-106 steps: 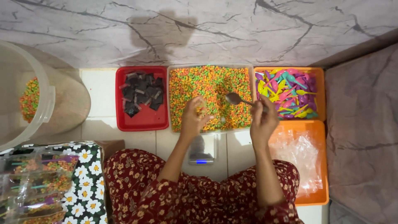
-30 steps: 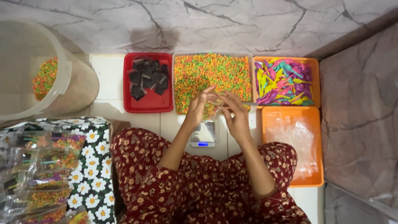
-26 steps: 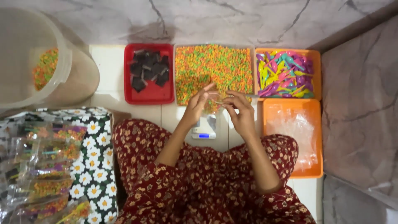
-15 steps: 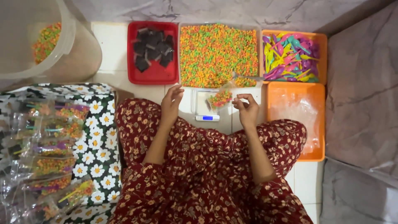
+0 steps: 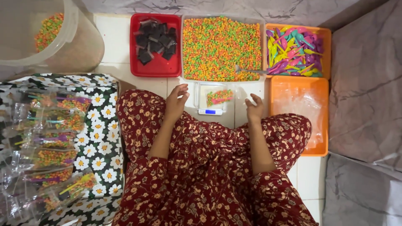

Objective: Filling small plastic bags with colorful sprinkles, weighing them on a digital scale, and organizing them into a tray.

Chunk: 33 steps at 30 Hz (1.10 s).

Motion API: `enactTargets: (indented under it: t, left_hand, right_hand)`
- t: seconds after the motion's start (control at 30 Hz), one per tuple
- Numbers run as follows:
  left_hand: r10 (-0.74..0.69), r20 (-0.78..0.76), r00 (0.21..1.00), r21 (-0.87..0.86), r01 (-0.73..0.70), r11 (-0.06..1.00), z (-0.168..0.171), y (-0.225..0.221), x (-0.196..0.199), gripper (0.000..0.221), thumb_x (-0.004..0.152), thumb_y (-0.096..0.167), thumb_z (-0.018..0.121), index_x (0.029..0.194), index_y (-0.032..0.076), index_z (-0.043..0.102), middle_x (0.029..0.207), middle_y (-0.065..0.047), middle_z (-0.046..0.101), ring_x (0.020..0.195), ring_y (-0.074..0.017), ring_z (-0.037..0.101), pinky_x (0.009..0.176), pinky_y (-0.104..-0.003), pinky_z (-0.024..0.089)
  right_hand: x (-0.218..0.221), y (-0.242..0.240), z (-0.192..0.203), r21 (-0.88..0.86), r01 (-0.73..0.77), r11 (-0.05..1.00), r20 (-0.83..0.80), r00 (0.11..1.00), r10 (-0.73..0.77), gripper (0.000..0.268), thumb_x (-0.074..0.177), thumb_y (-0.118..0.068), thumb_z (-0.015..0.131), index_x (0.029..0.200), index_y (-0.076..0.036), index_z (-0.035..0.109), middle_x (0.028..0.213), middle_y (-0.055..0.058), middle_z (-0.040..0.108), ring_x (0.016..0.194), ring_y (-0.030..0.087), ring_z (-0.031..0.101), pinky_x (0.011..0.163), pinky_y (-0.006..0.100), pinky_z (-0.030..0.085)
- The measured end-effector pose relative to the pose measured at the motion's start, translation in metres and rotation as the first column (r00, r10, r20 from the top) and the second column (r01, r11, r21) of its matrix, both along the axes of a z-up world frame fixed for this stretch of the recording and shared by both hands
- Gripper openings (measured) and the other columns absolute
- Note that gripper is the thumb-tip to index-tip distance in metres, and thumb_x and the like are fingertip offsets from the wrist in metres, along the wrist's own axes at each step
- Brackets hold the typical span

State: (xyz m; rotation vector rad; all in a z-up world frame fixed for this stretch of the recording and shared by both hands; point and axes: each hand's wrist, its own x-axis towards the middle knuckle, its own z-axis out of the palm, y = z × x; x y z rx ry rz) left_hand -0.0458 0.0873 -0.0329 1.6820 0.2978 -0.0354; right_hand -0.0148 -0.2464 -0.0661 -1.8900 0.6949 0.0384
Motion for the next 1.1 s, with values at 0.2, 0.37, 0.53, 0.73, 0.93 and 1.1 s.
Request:
enactTargets:
  t: [0.2, 0.37, 0.53, 0.73, 0.93, 1.1]
  left_hand:
    - [-0.037, 0.041, 0.998, 0.078, 0.033, 0.996, 0.019, -0.003, -0.004, 0.035, 0.097, 0.007, 0.068, 0.131, 0.007, 0.064, 0.123, -0.019, 0.066, 0.118, -0.0367, 0.065, 0.094, -0.045, 0.058]
    - [-0.046, 0.034, 0.998, 0.101, 0.043, 0.994, 0.012, -0.003, -0.004, 0.031, 0.097, 0.008, 0.069, 0.127, 0.008, 0.066, 0.122, -0.015, 0.066, 0.118, -0.0343, 0.065, 0.095, -0.043, 0.058]
    - [-0.048, 0.019, 0.999, 0.098, 0.046, 0.994, 0.020, -0.003, -0.005, 0.019, 0.097, 0.009, 0.070, 0.115, 0.007, 0.067, 0.121, -0.014, 0.064, 0.119, -0.0353, 0.064, 0.096, -0.046, 0.056]
    - [-0.041, 0.020, 0.999, 0.092, 0.039, 0.995, 0.026, -0.005, -0.005, 0.015, 0.092, 0.012, 0.076, 0.103, 0.008, 0.066, 0.123, -0.013, 0.063, 0.119, -0.0353, 0.064, 0.096, -0.047, 0.056]
    - [-0.048, 0.022, 0.999, 0.099, 0.046, 0.994, 0.034, -0.006, -0.004, 0.017, 0.092, 0.015, 0.078, 0.099, 0.007, 0.065, 0.124, -0.016, 0.063, 0.119, -0.0385, 0.064, 0.096, -0.048, 0.055]
    - [-0.044, 0.012, 0.999, 0.103, 0.043, 0.994, 0.035, -0.007, -0.003, 0.016, 0.093, 0.015, 0.077, 0.100, 0.008, 0.065, 0.124, -0.015, 0.063, 0.119, -0.0378, 0.065, 0.096, -0.049, 0.055]
  right_hand:
    - [0.001, -0.005, -0.008, 0.067, 0.071, 0.995, 0.014, 0.997, -0.072, 0.036, 0.097, -0.014, 0.072, 0.132, -0.012, 0.065, 0.139, 0.021, 0.053, 0.125, 0.039, 0.061, 0.094, 0.044, 0.059]
    - [0.001, -0.005, -0.007, 0.082, 0.088, 0.993, 0.024, 0.996, -0.090, 0.033, 0.097, -0.013, 0.070, 0.130, -0.012, 0.066, 0.138, 0.020, 0.053, 0.125, 0.037, 0.061, 0.095, 0.043, 0.059]
    - [0.000, -0.004, -0.005, 0.086, 0.084, 0.993, 0.044, 0.995, -0.088, 0.032, 0.097, -0.012, 0.070, 0.129, -0.011, 0.066, 0.136, 0.019, 0.054, 0.123, 0.035, 0.062, 0.093, 0.041, 0.060]
    - [0.001, -0.006, -0.007, 0.081, 0.096, 0.992, 0.055, 0.993, -0.100, 0.031, 0.097, -0.012, 0.069, 0.128, -0.012, 0.067, 0.135, 0.017, 0.056, 0.120, 0.031, 0.064, 0.090, 0.037, 0.060]
    - [0.001, -0.005, -0.003, 0.060, 0.111, 0.992, 0.054, 0.992, -0.115, 0.030, 0.096, -0.012, 0.071, 0.125, -0.013, 0.069, 0.132, 0.016, 0.059, 0.117, 0.029, 0.066, 0.087, 0.035, 0.062]
    - [0.001, -0.001, 0.005, 0.047, 0.110, 0.993, 0.060, 0.992, -0.112, 0.029, 0.095, -0.010, 0.071, 0.124, -0.012, 0.070, 0.129, 0.016, 0.061, 0.113, 0.028, 0.068, 0.085, 0.033, 0.063]
